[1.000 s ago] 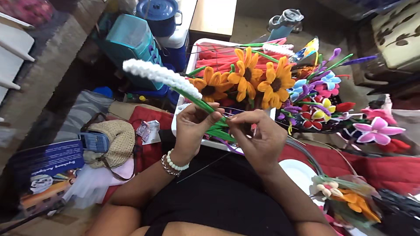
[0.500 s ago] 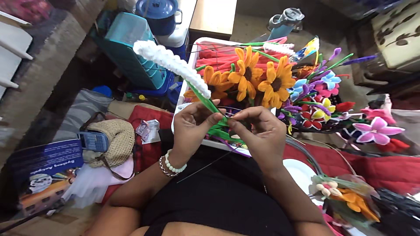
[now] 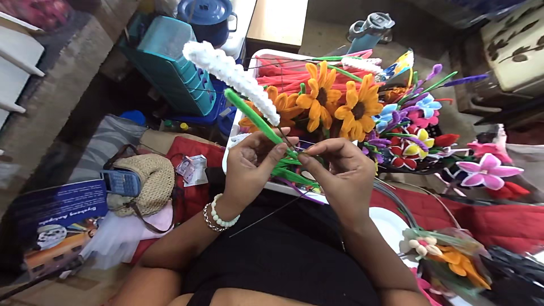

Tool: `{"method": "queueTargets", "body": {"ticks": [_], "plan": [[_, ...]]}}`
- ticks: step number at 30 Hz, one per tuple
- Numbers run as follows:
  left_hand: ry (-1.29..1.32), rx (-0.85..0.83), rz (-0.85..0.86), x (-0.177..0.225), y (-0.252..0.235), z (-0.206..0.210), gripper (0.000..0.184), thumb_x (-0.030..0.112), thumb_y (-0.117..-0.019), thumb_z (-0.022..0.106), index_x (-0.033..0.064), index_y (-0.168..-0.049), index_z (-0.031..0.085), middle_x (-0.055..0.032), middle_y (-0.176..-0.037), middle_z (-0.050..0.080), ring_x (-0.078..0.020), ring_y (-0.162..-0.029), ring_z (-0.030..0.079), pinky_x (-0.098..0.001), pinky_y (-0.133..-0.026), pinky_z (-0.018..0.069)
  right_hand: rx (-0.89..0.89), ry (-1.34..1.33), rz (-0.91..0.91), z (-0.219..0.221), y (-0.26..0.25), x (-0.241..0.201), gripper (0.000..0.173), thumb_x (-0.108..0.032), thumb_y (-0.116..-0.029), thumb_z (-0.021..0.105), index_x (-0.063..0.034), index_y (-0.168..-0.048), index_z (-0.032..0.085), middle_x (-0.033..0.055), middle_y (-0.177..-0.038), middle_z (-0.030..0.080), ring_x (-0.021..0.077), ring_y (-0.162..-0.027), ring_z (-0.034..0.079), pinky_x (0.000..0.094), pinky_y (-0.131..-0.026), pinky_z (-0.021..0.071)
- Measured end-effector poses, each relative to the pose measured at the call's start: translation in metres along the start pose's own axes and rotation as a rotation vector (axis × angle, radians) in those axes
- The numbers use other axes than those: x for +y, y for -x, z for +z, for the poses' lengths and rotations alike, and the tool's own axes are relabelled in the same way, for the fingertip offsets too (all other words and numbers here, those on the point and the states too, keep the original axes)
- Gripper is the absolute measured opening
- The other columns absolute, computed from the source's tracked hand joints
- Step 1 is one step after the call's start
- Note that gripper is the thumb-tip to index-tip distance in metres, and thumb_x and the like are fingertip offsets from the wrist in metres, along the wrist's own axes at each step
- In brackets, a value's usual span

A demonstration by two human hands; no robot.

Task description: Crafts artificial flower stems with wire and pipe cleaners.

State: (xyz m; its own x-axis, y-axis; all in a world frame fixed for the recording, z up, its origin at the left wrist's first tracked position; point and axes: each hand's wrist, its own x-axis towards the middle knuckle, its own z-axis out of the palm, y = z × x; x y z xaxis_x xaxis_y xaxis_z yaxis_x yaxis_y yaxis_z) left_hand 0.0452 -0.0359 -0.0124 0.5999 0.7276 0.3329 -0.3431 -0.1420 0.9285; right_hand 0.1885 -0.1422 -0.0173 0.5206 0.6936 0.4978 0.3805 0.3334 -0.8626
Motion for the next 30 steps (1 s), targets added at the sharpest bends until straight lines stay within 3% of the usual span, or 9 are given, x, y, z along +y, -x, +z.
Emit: {"method": "queueTargets", "body": {"ticks": [6, 12, 21, 25, 30], "plan": [[0.006, -0.012, 0.005, 0.003, 0.000, 0.000, 0.030, -0.002, -0.0964, 0.066, -0.0031, -0.126, 0.063, -0.0102, -0.110, 0.076, -0.0167, -0.096, 0.075, -0.0304, -0.084, 0.0630, 0.003, -0.003, 0.004, -0.001, 0.000, 0.000, 0.015, -0.006, -0.0852, 0.079, -0.0083, -0.098, 0.071, -0.0018, -0.090, 0.074, 0.0051, -0.078, 0.069, 0.0208, -0.070, 0.0588], [-0.027, 0.032, 0.061, -0.002, -0.001, -0.002, 0.020, 0.002, -0.0910, 0.074, 0.0039, -0.109, 0.066, -0.0028, -0.097, 0.074, -0.0098, -0.084, 0.072, -0.0257, -0.077, 0.0619, -0.013, -0.038, 0.010, -0.001, 0.001, -0.003, 0.014, -0.007, -0.0857, 0.079, -0.0080, -0.098, 0.071, -0.0012, -0.090, 0.074, 0.0057, -0.077, 0.069, 0.0212, -0.069, 0.0585], [0.015, 0.078, 0.067, -0.007, 0.000, 0.001, 0.032, -0.007, -0.0787, 0.082, 0.0075, -0.104, 0.068, -0.0007, -0.095, 0.075, -0.0082, -0.084, 0.073, -0.0246, -0.075, 0.0628, -0.032, -0.054, 0.043, 0.003, 0.004, -0.003, 0.014, -0.006, -0.0852, 0.078, -0.0089, -0.098, 0.072, -0.0021, -0.091, 0.074, 0.0050, -0.079, 0.069, 0.0212, -0.071, 0.0596], [0.020, 0.076, 0.073, -0.007, 0.000, 0.002, 0.029, -0.005, -0.0799, 0.082, 0.0087, -0.101, 0.069, -0.0001, -0.095, 0.076, -0.0079, -0.084, 0.073, -0.0241, -0.076, 0.0625, -0.025, -0.034, 0.033, 0.004, 0.004, -0.004, 0.014, -0.005, -0.0850, 0.078, -0.0087, -0.097, 0.072, -0.0022, -0.090, 0.074, 0.0049, -0.079, 0.069, 0.0217, -0.071, 0.0595], [-0.006, 0.048, 0.042, -0.006, 0.001, 0.001, 0.022, 0.000, -0.0873, 0.078, 0.0054, -0.106, 0.068, -0.0017, -0.096, 0.074, -0.0085, -0.084, 0.072, -0.0243, -0.075, 0.0619, -0.015, 0.040, -0.013, 0.004, 0.004, -0.005, 0.014, -0.005, -0.0851, 0.077, -0.0088, -0.097, 0.072, -0.0025, -0.091, 0.074, 0.0047, -0.080, 0.070, 0.0221, -0.072, 0.0609]]}}
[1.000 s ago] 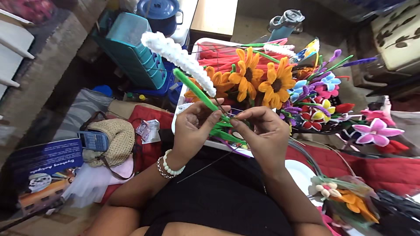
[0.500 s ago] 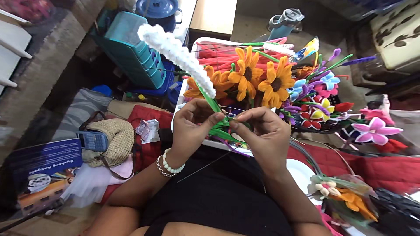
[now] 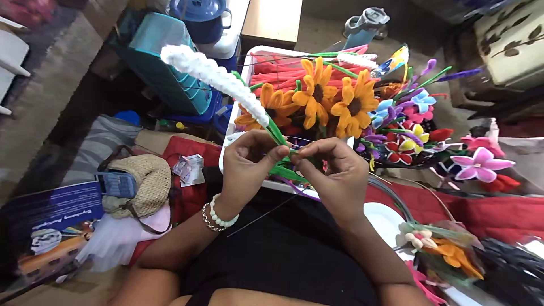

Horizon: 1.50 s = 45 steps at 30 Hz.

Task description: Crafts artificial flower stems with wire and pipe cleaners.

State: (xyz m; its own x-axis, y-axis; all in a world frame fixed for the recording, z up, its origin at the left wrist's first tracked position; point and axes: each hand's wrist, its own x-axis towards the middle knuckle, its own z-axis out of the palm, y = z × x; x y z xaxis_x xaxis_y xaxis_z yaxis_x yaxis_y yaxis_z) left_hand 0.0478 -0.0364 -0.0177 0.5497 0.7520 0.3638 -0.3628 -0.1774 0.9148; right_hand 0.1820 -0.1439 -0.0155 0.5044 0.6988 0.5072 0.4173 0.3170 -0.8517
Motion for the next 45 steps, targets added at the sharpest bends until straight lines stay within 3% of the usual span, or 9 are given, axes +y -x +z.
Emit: {"method": "queueTargets", "body": {"ticks": [11, 18, 29, 37, 41, 45], "plan": [[-0.009, -0.023, 0.014, -0.002, 0.000, 0.000, 0.016, -0.002, -0.0917, 0.072, 0.0054, -0.106, 0.068, -0.0006, -0.097, 0.074, -0.0065, -0.083, 0.070, -0.0225, -0.076, 0.0607, -0.097, 0.177, -0.040, -0.007, -0.004, -0.001, 0.016, -0.016, -0.0914, 0.077, -0.0072, -0.104, 0.072, -0.0018, -0.098, 0.073, 0.0019, -0.083, 0.068, 0.0199, -0.074, 0.0589], [0.003, -0.030, 0.063, -0.002, -0.002, 0.002, 0.013, 0.000, -0.0944, 0.069, 0.0070, -0.105, 0.066, 0.0006, -0.096, 0.072, -0.0071, -0.084, 0.070, -0.0241, -0.077, 0.0614, -0.139, -0.042, 0.093, -0.009, -0.009, 0.001, 0.012, -0.013, -0.0918, 0.076, -0.0081, -0.102, 0.075, -0.0010, -0.096, 0.075, 0.0066, -0.084, 0.070, 0.0230, -0.076, 0.0603], [0.189, -0.065, 0.022, -0.011, 0.000, 0.005, 0.015, 0.006, -0.0954, 0.070, 0.0138, -0.108, 0.066, 0.0041, -0.101, 0.071, -0.0044, -0.090, 0.069, -0.0224, -0.082, 0.0594, -0.223, -0.240, 0.217, -0.015, -0.015, 0.004, 0.009, -0.012, -0.0918, 0.075, -0.0088, -0.100, 0.074, -0.0017, -0.091, 0.073, 0.0053, -0.079, 0.069, 0.0215, -0.072, 0.0596], [0.148, -0.184, 0.106, -0.013, -0.007, -0.005, 0.007, 0.011, -0.0944, 0.072, 0.0150, -0.099, 0.070, 0.0055, -0.094, 0.069, -0.0047, -0.092, 0.066, -0.0242, -0.084, 0.0571, -0.407, -0.508, 0.480, -0.017, -0.023, 0.011, 0.005, -0.010, -0.0917, 0.074, -0.0074, -0.096, 0.075, 0.0004, -0.086, 0.072, 0.0050, -0.077, 0.067, 0.0219, -0.073, 0.0582], [0.194, -0.274, 0.137, -0.012, -0.012, -0.007, 0.003, 0.014, -0.0958, 0.072, 0.0156, -0.098, 0.070, 0.0068, -0.094, 0.067, -0.0033, -0.091, 0.064, -0.0227, -0.083, 0.0546, -0.555, -0.583, 0.480, -0.020, -0.029, 0.012, 0.008, -0.012, -0.0957, 0.071, -0.0070, -0.097, 0.076, -0.0008, -0.088, 0.073, 0.0039, -0.081, 0.068, 0.0213, -0.077, 0.0585], [0.203, -0.367, 0.156, -0.010, -0.016, -0.009, 0.004, 0.019, -0.0962, 0.071, 0.0201, -0.093, 0.069, 0.0106, -0.091, 0.066, -0.0026, -0.097, 0.060, -0.0234, -0.090, 0.0493, -0.701, -0.686, 0.470, -0.020, -0.033, 0.011, 0.011, -0.018, -0.0995, 0.067, -0.0099, -0.098, 0.075, -0.0048, -0.088, 0.071, 0.0001, -0.082, 0.064, 0.0173, -0.076, 0.0540]]}}
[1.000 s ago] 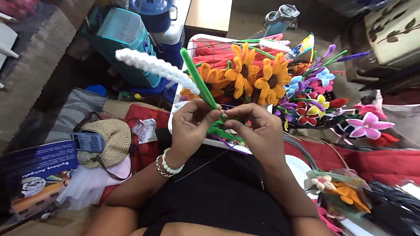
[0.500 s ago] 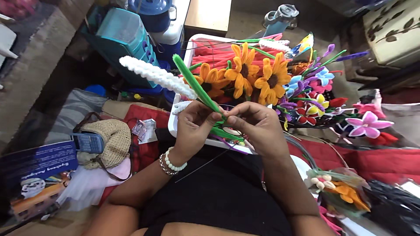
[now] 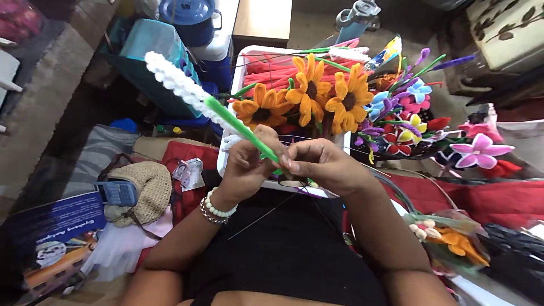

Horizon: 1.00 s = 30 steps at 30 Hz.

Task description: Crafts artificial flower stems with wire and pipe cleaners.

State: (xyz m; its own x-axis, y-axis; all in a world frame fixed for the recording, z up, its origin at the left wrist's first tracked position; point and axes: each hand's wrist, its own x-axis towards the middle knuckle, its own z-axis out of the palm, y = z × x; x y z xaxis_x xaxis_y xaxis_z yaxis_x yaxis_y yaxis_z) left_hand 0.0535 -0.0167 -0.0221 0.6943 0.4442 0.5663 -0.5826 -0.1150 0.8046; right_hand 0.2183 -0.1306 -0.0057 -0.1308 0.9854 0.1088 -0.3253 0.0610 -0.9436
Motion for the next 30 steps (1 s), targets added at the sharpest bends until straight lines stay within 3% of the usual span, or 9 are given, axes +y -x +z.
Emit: {"method": "queueTargets", "body": {"ticks": [3, 6, 10, 16, 23, 30], "plan": [[0.020, -0.044, 0.021, 0.002, -0.004, -0.003, 0.004, 0.018, -0.0976, 0.069, 0.0205, -0.094, 0.069, 0.0108, -0.092, 0.066, -0.0043, -0.104, 0.060, -0.0264, -0.097, 0.0467, 0.041, 0.025, -0.073, 0.009, 0.001, 0.000, 0.013, -0.017, -0.1007, 0.065, -0.0090, -0.100, 0.074, -0.0051, -0.089, 0.070, 0.0000, -0.083, 0.064, 0.0180, -0.078, 0.0536], [-0.073, 0.003, 0.044, 0.007, -0.008, -0.001, 0.005, 0.020, -0.0987, 0.069, 0.0190, -0.104, 0.067, 0.0081, -0.102, 0.068, -0.0079, -0.112, 0.062, -0.0286, -0.100, 0.0508, 0.229, 0.263, -0.187, 0.021, 0.007, -0.008, 0.011, -0.014, -0.1007, 0.063, -0.0078, -0.102, 0.071, -0.0041, -0.089, 0.069, 0.0015, -0.081, 0.065, 0.0188, -0.075, 0.0561], [-0.193, 0.163, 0.023, 0.021, -0.008, 0.009, 0.021, 0.017, -0.0968, 0.071, 0.0149, -0.117, 0.068, 0.0030, -0.114, 0.073, -0.0098, -0.107, 0.070, -0.0284, -0.094, 0.0588, 0.444, 0.611, -0.329, 0.036, 0.009, -0.018, 0.011, -0.015, -0.1011, 0.062, -0.0063, -0.103, 0.069, -0.0025, -0.095, 0.068, 0.0014, -0.082, 0.065, 0.0168, -0.072, 0.0567], [-0.370, 0.323, 0.098, 0.032, -0.004, 0.016, 0.017, 0.013, -0.0906, 0.078, 0.0138, -0.106, 0.071, 0.0066, -0.100, 0.074, -0.0047, -0.089, 0.071, -0.0220, -0.079, 0.0608, 0.498, 0.805, -0.437, 0.041, 0.005, -0.017, 0.013, -0.017, -0.1015, 0.063, -0.0055, -0.103, 0.070, -0.0014, -0.097, 0.068, 0.0018, -0.084, 0.064, 0.0174, -0.072, 0.0566], [-0.485, 0.327, 0.154, 0.039, -0.001, 0.021, 0.026, 0.011, -0.0885, 0.080, 0.0054, -0.112, 0.070, -0.0004, -0.105, 0.078, -0.0111, -0.095, 0.076, -0.0284, -0.084, 0.0643, 0.622, 1.205, -0.552, 0.046, 0.002, -0.011, 0.013, -0.018, -0.1016, 0.063, -0.0062, -0.101, 0.069, 0.0029, -0.098, 0.072, 0.0092, -0.093, 0.064, 0.0278, -0.086, 0.0498], [-0.571, 0.402, 0.180, 0.036, -0.002, 0.020, 0.019, 0.002, -0.0851, 0.081, 0.0031, -0.102, 0.073, -0.0012, -0.097, 0.079, -0.0104, -0.087, 0.076, -0.0277, -0.079, 0.0652, 0.684, 1.436, -0.642, 0.048, -0.001, -0.005, 0.012, -0.018, -0.0989, 0.068, -0.0064, -0.098, 0.072, 0.0061, -0.095, 0.073, 0.0175, -0.093, 0.064, 0.0366, -0.091, 0.0444]]}}
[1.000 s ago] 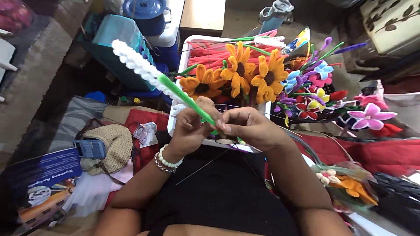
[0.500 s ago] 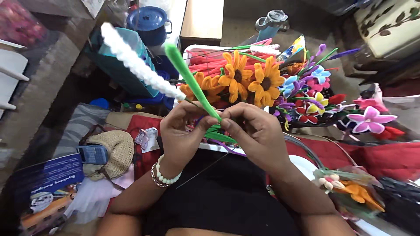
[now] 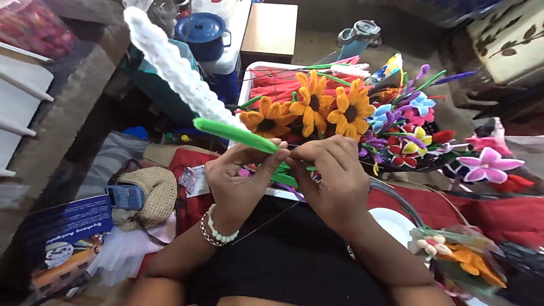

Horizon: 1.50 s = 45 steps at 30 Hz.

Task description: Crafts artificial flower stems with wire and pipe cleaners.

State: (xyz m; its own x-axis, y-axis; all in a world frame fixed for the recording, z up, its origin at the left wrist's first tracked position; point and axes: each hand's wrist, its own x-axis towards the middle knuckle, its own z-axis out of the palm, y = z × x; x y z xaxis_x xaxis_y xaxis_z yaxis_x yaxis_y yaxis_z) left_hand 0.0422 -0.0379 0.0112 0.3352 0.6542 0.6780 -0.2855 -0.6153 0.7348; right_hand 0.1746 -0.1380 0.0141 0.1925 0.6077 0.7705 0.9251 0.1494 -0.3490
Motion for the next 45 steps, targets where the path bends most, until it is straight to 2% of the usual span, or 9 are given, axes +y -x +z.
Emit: {"method": "queueTargets", "body": {"ticks": [6, 9, 14, 18, 24, 30, 34, 41, 45], "plan": [[-0.036, -0.014, -0.020, -0.001, -0.001, -0.002, 0.019, 0.001, -0.0870, 0.079, -0.0032, -0.105, 0.071, -0.0042, -0.095, 0.078, -0.0095, -0.082, 0.076, -0.0260, -0.075, 0.0646, 0.036, 0.121, -0.095, 0.006, 0.003, -0.003, 0.010, -0.016, -0.0968, 0.070, -0.0068, -0.096, 0.074, 0.0065, -0.089, 0.073, 0.0191, -0.087, 0.063, 0.0380, -0.091, 0.0407], [0.028, -0.028, -0.052, -0.002, -0.001, -0.005, 0.019, 0.000, -0.0872, 0.079, -0.0002, -0.106, 0.072, -0.0035, -0.098, 0.078, -0.0105, -0.084, 0.076, -0.0272, -0.077, 0.0650, 0.015, 0.043, -0.078, 0.005, 0.000, -0.002, 0.009, -0.015, -0.0956, 0.072, -0.0062, -0.095, 0.074, 0.0063, -0.089, 0.073, 0.0174, -0.087, 0.064, 0.0365, -0.091, 0.0437], [0.240, -0.158, -0.075, -0.008, -0.005, -0.016, 0.016, 0.005, -0.0901, 0.077, 0.0106, -0.104, 0.074, 0.0012, -0.100, 0.077, -0.0097, -0.089, 0.075, -0.0263, -0.080, 0.0638, -0.178, -0.504, 0.156, -0.003, -0.006, 0.014, 0.012, -0.019, -0.0952, 0.072, -0.0069, -0.095, 0.075, -0.0015, -0.091, 0.072, 0.0024, -0.086, 0.066, 0.0187, -0.076, 0.0557], [0.346, -0.237, -0.061, -0.015, -0.010, -0.020, 0.012, 0.007, -0.0900, 0.077, 0.0108, -0.101, 0.072, 0.0019, -0.094, 0.075, -0.0074, -0.086, 0.071, -0.0244, -0.078, 0.0608, -0.368, -0.941, 0.365, -0.002, -0.008, 0.025, 0.010, -0.014, -0.0962, 0.071, -0.0054, -0.098, 0.074, -0.0020, -0.090, 0.072, 0.0036, -0.082, 0.068, 0.0204, -0.074, 0.0593], [0.367, -0.308, -0.007, -0.021, -0.012, -0.019, 0.013, 0.010, -0.0918, 0.076, 0.0152, -0.102, 0.072, 0.0065, -0.093, 0.075, -0.0030, -0.089, 0.069, -0.0290, -0.094, 0.0533, -0.603, -1.365, 0.550, 0.004, -0.010, 0.041, 0.008, -0.010, -0.0983, 0.066, -0.0061, -0.098, 0.074, -0.0026, -0.087, 0.073, 0.0028, -0.081, 0.068, 0.0198, -0.076, 0.0583], [0.346, -0.289, 0.020, -0.022, -0.011, -0.013, 0.013, 0.008, -0.0929, 0.074, 0.0146, -0.104, 0.072, 0.0066, -0.094, 0.075, -0.0025, -0.090, 0.069, -0.0295, -0.098, 0.0529, -0.605, -1.443, 0.562, 0.010, -0.008, 0.045, 0.006, -0.011, -0.0962, 0.069, -0.0077, -0.098, 0.074, -0.0025, -0.086, 0.073, 0.0031, -0.080, 0.068, 0.0206, -0.076, 0.0579], [0.265, -0.287, 0.013, -0.016, -0.013, -0.012, 0.013, 0.014, -0.0936, 0.075, 0.0141, -0.107, 0.074, 0.0063, -0.100, 0.076, -0.0032, -0.092, 0.071, -0.0238, -0.088, 0.0586, -0.592, -1.466, 0.553, 0.012, -0.007, 0.042, 0.006, -0.008, -0.0957, 0.067, -0.0073, -0.098, 0.074, -0.0024, -0.087, 0.073, 0.0027, -0.082, 0.068, 0.0208, -0.077, 0.0576], [0.163, -0.271, -0.077, -0.006, -0.016, -0.011, 0.019, 0.014, -0.0965, 0.072, 0.0083, -0.114, 0.072, 0.0030, -0.107, 0.076, -0.0063, -0.096, 0.071, -0.0249, -0.086, 0.0599, -0.421, -1.288, 0.481, 0.016, -0.006, 0.033, 0.008, -0.006, -0.0965, 0.066, -0.0050, -0.101, 0.072, -0.0026, -0.088, 0.072, 0.0020, -0.080, 0.067, 0.0195, -0.074, 0.0582], [-0.078, -0.219, 0.018, -0.006, -0.014, -0.005, 0.044, 0.035, -0.1016, 0.064, 0.0013, -0.130, 0.060, -0.0055, -0.131, 0.065, -0.0137, -0.121, 0.062, -0.0319, -0.101, 0.0544, -0.254, -1.256, 0.481, 0.018, -0.008, 0.028, 0.009, -0.017, -0.1004, 0.064, -0.0099, -0.103, 0.070, -0.0038, -0.090, 0.068, 0.0034, -0.081, 0.065, 0.0226, -0.075, 0.0581]]}}
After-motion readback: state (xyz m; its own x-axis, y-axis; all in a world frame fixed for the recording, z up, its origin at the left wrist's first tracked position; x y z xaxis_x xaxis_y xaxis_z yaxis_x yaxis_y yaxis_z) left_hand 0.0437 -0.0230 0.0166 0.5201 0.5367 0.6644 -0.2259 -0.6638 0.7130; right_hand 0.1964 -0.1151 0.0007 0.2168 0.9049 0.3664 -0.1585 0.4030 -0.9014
